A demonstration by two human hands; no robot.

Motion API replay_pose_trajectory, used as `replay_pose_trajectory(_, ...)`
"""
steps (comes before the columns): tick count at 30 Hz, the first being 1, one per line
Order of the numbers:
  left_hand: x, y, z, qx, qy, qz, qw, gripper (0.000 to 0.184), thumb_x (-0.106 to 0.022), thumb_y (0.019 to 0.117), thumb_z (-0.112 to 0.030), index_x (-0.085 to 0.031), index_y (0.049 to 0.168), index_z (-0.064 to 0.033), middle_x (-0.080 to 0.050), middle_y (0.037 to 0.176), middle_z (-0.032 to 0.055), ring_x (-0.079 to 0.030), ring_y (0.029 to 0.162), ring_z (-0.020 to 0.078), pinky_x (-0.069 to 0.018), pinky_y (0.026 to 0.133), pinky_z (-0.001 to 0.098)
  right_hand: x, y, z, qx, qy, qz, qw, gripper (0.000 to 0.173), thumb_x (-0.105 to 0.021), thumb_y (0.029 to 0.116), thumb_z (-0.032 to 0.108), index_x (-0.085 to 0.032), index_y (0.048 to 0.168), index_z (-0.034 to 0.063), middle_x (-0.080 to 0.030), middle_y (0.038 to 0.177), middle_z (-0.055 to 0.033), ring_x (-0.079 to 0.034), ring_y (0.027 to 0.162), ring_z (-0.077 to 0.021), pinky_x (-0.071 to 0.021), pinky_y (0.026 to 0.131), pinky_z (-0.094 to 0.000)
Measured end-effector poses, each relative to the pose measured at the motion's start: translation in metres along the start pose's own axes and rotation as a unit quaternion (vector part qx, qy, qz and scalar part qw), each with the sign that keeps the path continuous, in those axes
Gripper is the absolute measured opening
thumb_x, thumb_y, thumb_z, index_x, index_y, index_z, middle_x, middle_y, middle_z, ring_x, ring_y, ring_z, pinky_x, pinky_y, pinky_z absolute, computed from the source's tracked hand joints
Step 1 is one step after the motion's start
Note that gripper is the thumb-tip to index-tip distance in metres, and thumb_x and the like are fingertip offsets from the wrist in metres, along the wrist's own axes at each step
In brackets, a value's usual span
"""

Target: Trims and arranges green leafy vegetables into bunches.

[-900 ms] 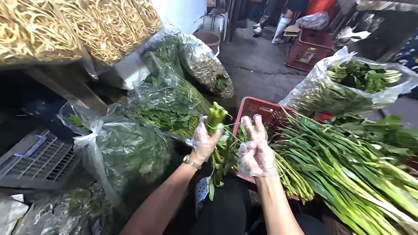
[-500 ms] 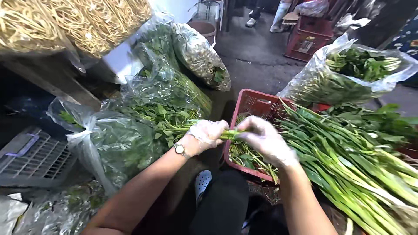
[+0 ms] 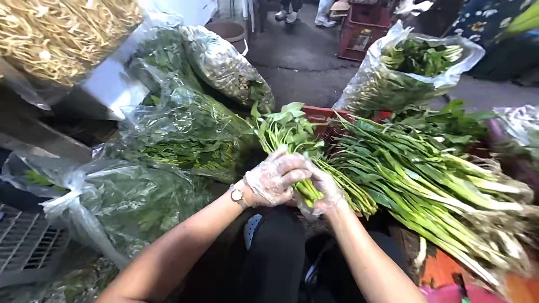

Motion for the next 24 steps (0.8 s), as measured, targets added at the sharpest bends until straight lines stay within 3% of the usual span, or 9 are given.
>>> replay_pose_trajectory(2, -0.010, -0.005, -0.001, 0.045, 0.006, -0.009, 0.999, 0.033, -0.059, 0.0943, -0.019, -0.071, 0.125, -0.0171, -0.065, 0.131, 0.0149, -0.053, 0.135, 0.0348, -0.0287, 0.117, 0.0633, 0.009, 0.002, 0.004, 0.020, -0.031, -0.060, 0.997, 0.026, -0.036, 0.1056, 0.012, -0.061, 0.113, 0.0101, -0.071, 0.087, -0.0020, -0.069, 0.076, -0.0101, -0.0599, 0.069, -0.0276)
replay_pose_trajectory(4, -0.019, -0.014, 0.001, 0.111, -0.012, -0.029, 0.993, 0.035, -0.062, 0.0928, -0.020, -0.070, 0.127, -0.0190, -0.063, 0.134, 0.0152, -0.052, 0.136, 0.0336, -0.0328, 0.116, 0.0614, 0.020, 0.003, 0.007, 0.036, -0.042, -0.093, 0.994, 0.023, -0.042, 0.1038, 0.010, -0.051, 0.125, 0.0094, -0.069, 0.090, -0.0054, -0.070, 0.077, -0.0141, -0.0607, 0.069, -0.0309)
replay_pose_trajectory(8, -0.035, -0.020, -0.009, 0.289, -0.292, -0.106, 0.905, 0.042, -0.063, 0.0973, -0.025, -0.060, 0.128, 0.0039, -0.067, 0.120, 0.0098, -0.064, 0.109, 0.0107, -0.0548, 0.096, 0.0303, 0.033, -0.006, 0.016, 0.058, -0.070, -0.116, 0.989, 0.043, -0.049, 0.1011, 0.004, -0.034, 0.141, 0.0119, -0.068, 0.101, -0.0109, -0.071, 0.083, -0.0200, -0.0616, 0.074, -0.0349)
replay_pose_trajectory(10, -0.048, -0.013, -0.015, 0.320, -0.383, -0.099, 0.861, 0.040, -0.070, 0.0936, -0.020, -0.059, 0.122, 0.0060, -0.068, 0.111, 0.0072, -0.067, 0.096, 0.0067, -0.0580, 0.085, 0.0251, 0.038, -0.013, 0.012, 0.068, -0.100, -0.109, 0.987, 0.058, -0.053, 0.0990, 0.002, -0.027, 0.150, 0.0114, -0.070, 0.108, -0.0106, -0.072, 0.090, -0.0182, -0.0618, 0.080, -0.0340)
replay_pose_trajectory(15, -0.068, 0.003, -0.012, 0.308, -0.250, -0.085, 0.914, 0.024, -0.071, 0.0916, -0.015, -0.066, 0.106, 0.0039, -0.071, 0.100, 0.0086, -0.067, 0.088, 0.0061, -0.0566, 0.082, 0.0228, 0.061, -0.026, 0.016, 0.133, -0.137, -0.092, 0.977, 0.067, -0.063, 0.0901, -0.003, -0.029, 0.147, 0.0060, -0.070, 0.110, -0.0069, -0.071, 0.097, -0.0142, -0.0606, 0.088, -0.0331)
replay_pose_trajectory(17, -0.070, 0.019, -0.017, 0.376, -0.294, -0.056, 0.877, 0.041, -0.066, 0.0945, -0.022, -0.059, 0.123, 0.0073, -0.069, 0.111, 0.0146, -0.068, 0.096, 0.0130, -0.0572, 0.085, 0.0290, 0.071, -0.034, 0.033, 0.163, -0.179, -0.129, 0.962, 0.070, -0.066, 0.0870, -0.008, -0.032, 0.146, 0.0038, -0.067, 0.116, -0.0074, -0.069, 0.101, -0.0131, -0.0597, 0.090, -0.0321)
replay_pose_trajectory(20, -0.079, 0.054, -0.030, 0.478, -0.415, -0.020, 0.774, 0.062, -0.059, 0.0989, -0.023, -0.038, 0.151, 0.0012, -0.058, 0.138, 0.0186, -0.063, 0.116, 0.0190, -0.0537, 0.097, 0.0341, 0.090, -0.053, 0.057, 0.174, -0.274, -0.156, 0.933, 0.075, -0.067, 0.0856, -0.008, -0.030, 0.150, 0.0011, -0.067, 0.116, -0.0059, -0.069, 0.099, -0.0091, -0.0589, 0.089, -0.0287)
replay_pose_trajectory(22, -0.086, 0.074, -0.043, 0.488, -0.437, -0.019, 0.755, 0.054, -0.055, 0.1015, -0.012, -0.039, 0.150, 0.0044, -0.059, 0.135, 0.0174, -0.062, 0.114, 0.0135, -0.0521, 0.097, 0.0288, 0.093, -0.068, 0.069, 0.156, -0.336, -0.182, 0.911, 0.074, -0.071, 0.0865, -0.001, -0.035, 0.152, 0.0006, -0.067, 0.112, -0.0089, -0.068, 0.096, -0.0114, -0.0590, 0.087, -0.0309)
replay_pose_trajectory(24, -0.101, 0.083, -0.054, 0.464, -0.414, -0.030, 0.782, 0.034, -0.058, 0.0978, -0.003, -0.056, 0.128, 0.0105, -0.067, 0.112, 0.0115, -0.064, 0.099, 0.0066, -0.0535, 0.090, 0.0241, 0.088, -0.085, 0.074, 0.146, -0.331, -0.202, 0.910, 0.073, -0.073, 0.0897, 0.003, -0.037, 0.153, 0.0058, -0.068, 0.114, -0.0122, -0.069, 0.093, -0.0144, -0.0603, 0.082, -0.0331)
Point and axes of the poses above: each hand's wrist, its own y-axis towards the middle knuckle, its own x-axis out of the back of the hand, z = x × y, the point moved 1 cm from there along y, towards the middle knuckle
